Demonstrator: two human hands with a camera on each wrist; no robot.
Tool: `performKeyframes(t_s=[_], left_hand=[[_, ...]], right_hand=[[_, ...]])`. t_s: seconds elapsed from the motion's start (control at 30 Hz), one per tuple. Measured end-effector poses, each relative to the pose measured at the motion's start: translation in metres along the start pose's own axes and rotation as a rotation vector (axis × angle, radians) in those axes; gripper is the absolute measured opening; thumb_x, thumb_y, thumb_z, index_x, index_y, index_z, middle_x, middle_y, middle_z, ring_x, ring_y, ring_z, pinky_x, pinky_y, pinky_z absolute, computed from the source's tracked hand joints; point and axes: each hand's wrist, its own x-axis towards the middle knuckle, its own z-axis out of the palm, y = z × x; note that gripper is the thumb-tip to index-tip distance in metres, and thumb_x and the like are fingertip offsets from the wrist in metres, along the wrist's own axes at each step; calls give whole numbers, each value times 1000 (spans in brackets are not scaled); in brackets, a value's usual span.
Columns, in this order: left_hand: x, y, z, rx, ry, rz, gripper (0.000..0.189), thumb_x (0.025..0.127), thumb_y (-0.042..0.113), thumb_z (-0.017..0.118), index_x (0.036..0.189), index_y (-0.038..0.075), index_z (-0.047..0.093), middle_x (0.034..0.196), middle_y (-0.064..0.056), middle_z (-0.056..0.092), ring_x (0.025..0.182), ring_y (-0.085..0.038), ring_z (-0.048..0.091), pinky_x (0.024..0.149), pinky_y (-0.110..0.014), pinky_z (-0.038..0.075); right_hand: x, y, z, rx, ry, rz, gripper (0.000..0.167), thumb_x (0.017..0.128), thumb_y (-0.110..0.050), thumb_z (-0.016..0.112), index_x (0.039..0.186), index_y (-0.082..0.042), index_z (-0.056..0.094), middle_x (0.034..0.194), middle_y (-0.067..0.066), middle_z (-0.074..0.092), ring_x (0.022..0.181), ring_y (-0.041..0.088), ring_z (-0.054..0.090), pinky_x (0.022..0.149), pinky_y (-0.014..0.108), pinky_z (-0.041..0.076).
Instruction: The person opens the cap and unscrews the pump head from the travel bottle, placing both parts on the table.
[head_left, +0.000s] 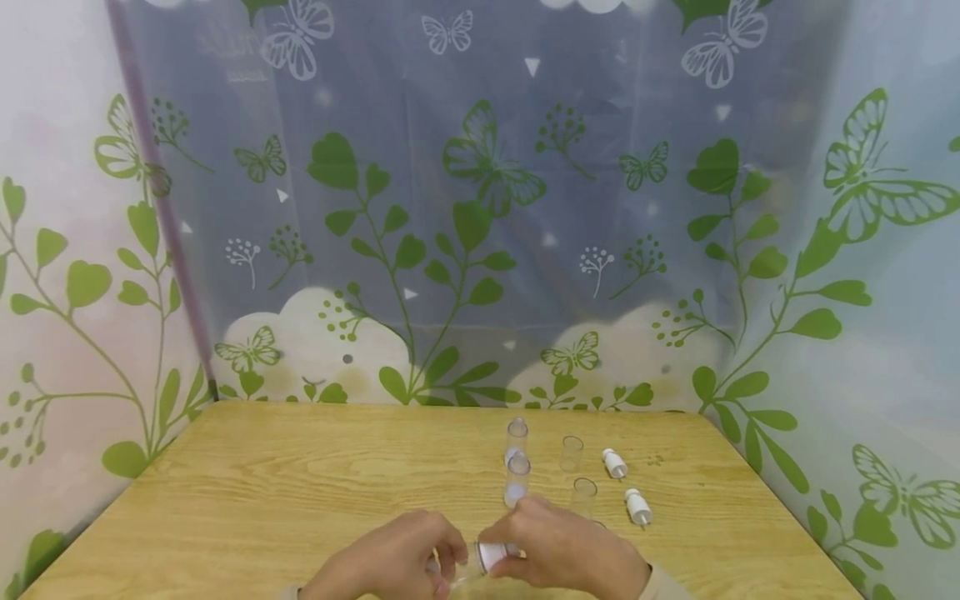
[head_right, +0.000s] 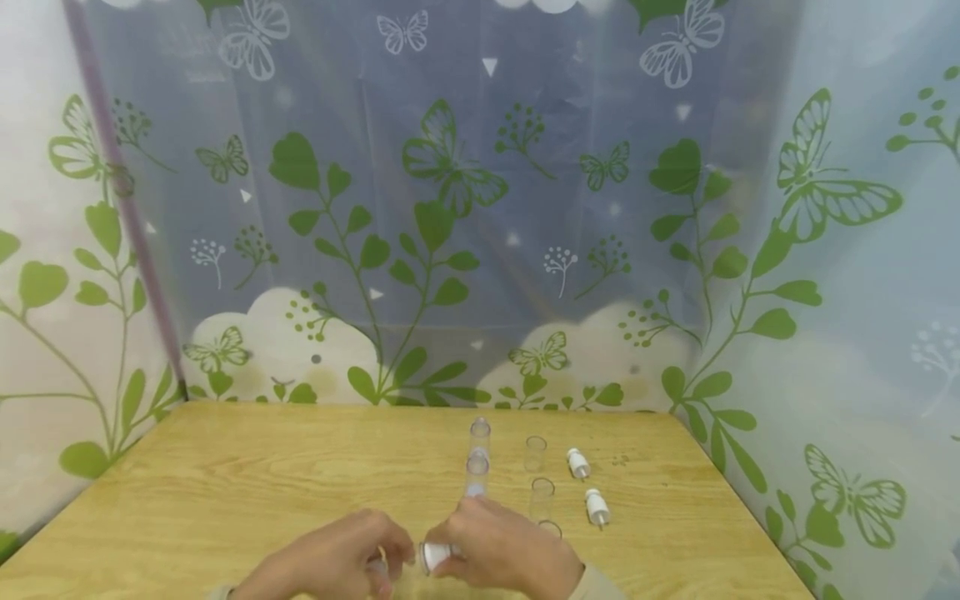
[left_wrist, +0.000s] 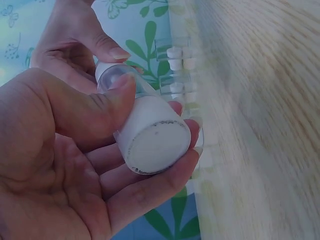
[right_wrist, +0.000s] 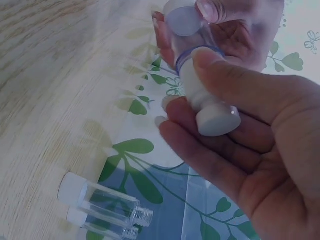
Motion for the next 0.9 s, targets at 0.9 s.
performKeyframes(t_s=[0.9], left_hand=[[-2,2,-4,46,43,-23,32,75,-8,77,106,1,76,84,6,74,68,1,63,67,-17,54]], right_hand=[[-5,10,-12,269,-50,134,29,108,-25,53,122,-6,70,113,6,76,89,-5,68,75,12,55]])
